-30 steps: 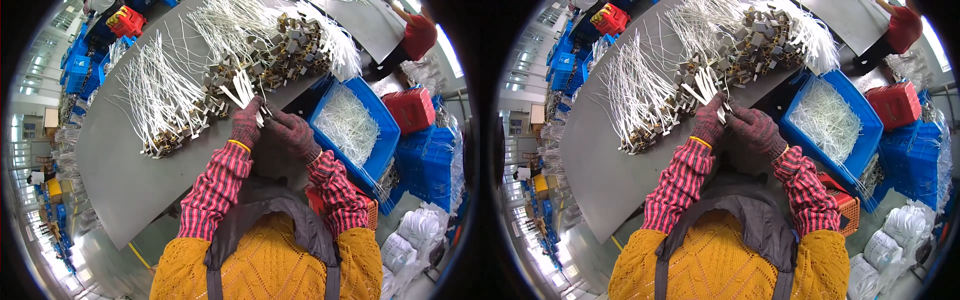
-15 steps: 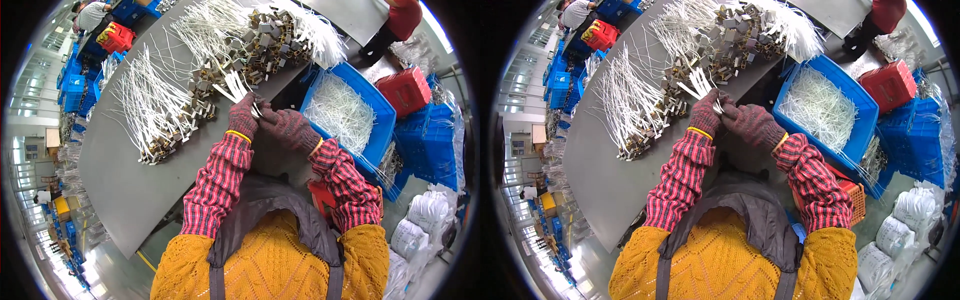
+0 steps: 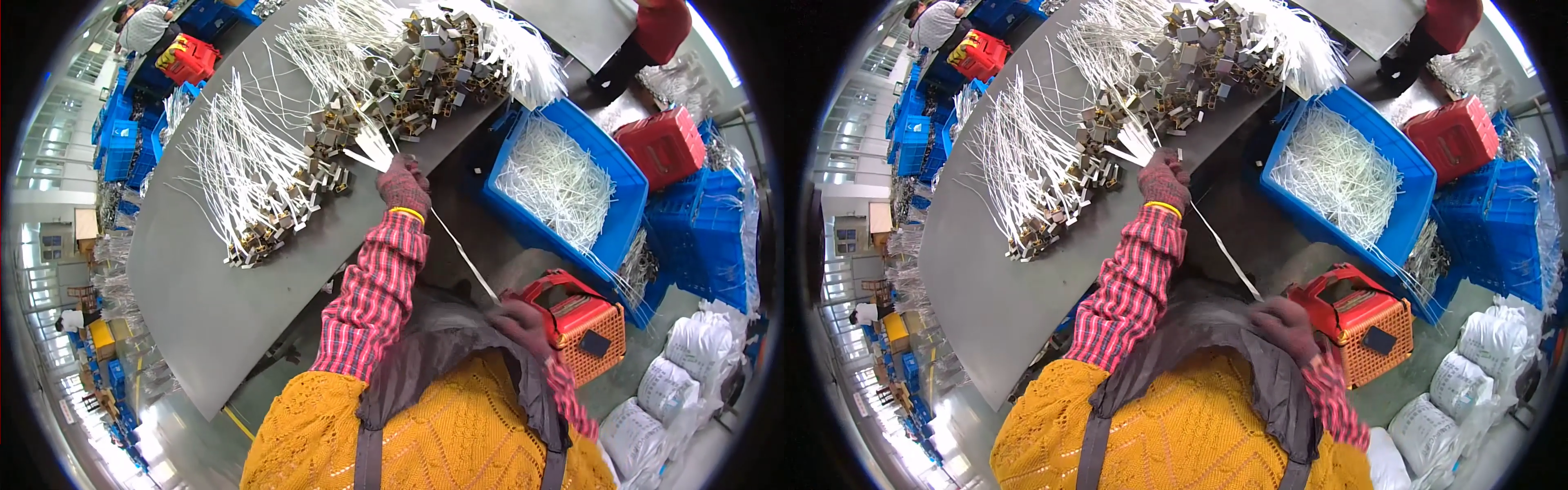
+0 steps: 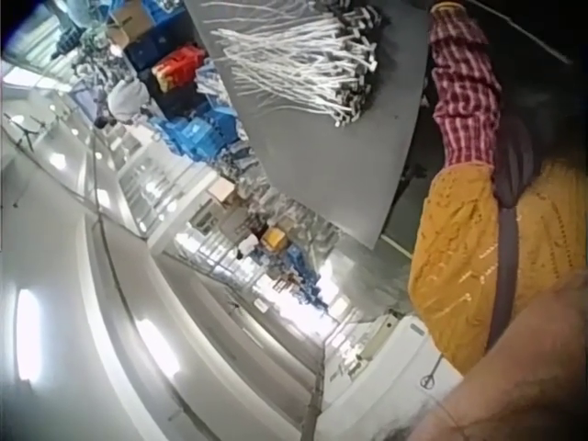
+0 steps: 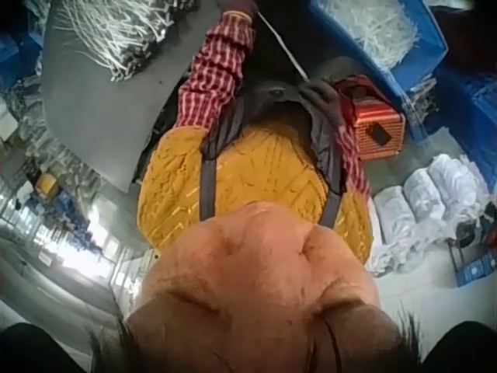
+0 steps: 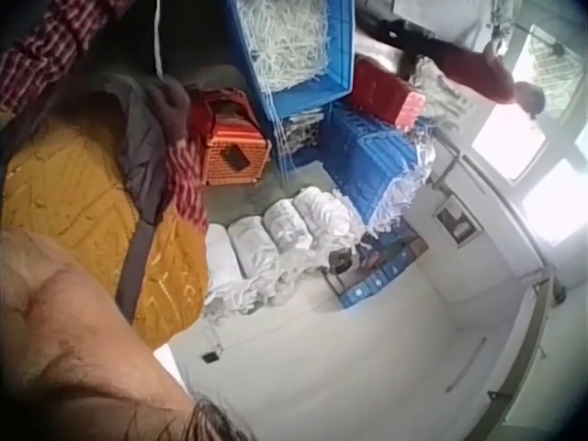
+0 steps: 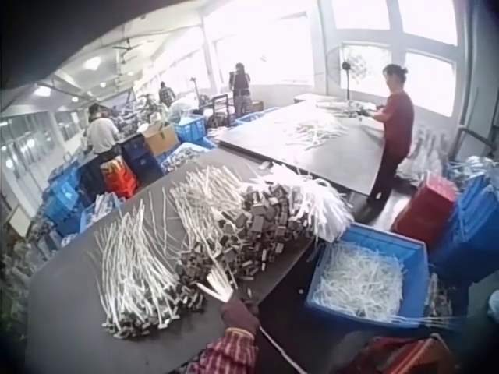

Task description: The person sorts, bundles, and organizes electrical wires and connectors by hand, placing them into bins on a table.

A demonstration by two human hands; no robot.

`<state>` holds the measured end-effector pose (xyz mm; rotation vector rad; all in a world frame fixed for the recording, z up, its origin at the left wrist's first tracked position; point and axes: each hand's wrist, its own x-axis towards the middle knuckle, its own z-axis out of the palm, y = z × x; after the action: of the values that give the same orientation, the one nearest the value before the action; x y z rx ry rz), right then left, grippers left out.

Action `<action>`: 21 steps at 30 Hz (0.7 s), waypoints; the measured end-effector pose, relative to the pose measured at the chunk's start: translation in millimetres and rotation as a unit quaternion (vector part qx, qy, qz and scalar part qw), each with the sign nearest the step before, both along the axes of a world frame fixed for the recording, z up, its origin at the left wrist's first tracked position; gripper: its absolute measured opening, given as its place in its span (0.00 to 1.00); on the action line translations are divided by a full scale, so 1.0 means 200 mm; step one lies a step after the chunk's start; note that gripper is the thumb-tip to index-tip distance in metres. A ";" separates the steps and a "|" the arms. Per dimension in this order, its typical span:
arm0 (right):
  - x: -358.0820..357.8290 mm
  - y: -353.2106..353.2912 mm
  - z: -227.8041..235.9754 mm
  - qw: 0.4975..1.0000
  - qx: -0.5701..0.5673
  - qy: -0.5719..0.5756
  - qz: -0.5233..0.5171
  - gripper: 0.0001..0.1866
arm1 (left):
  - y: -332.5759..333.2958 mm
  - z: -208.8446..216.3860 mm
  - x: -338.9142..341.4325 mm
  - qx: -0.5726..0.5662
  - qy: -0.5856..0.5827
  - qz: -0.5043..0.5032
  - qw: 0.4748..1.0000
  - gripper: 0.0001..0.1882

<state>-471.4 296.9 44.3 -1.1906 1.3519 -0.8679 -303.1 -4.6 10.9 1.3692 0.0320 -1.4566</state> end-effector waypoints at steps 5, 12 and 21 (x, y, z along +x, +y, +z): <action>-0.44 0.70 -0.29 0.894 0.186 -0.066 -0.402 0.11 | 0.08 -0.08 -0.02 -0.060 0.121 -0.066 0.989 0.11; -0.82 1.19 -0.51 0.851 0.253 0.038 -0.459 0.07 | 0.04 0.00 0.12 -0.212 0.089 -0.055 0.972 0.15; -0.82 1.09 -0.54 0.858 0.202 -0.003 -0.471 0.08 | 0.02 0.14 0.30 -0.192 0.035 -0.017 0.981 0.15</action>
<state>-635.9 514.4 -63.7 -0.1305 2.0193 -1.1540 -242.6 -1.1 38.6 1.0088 -0.2183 -1.4492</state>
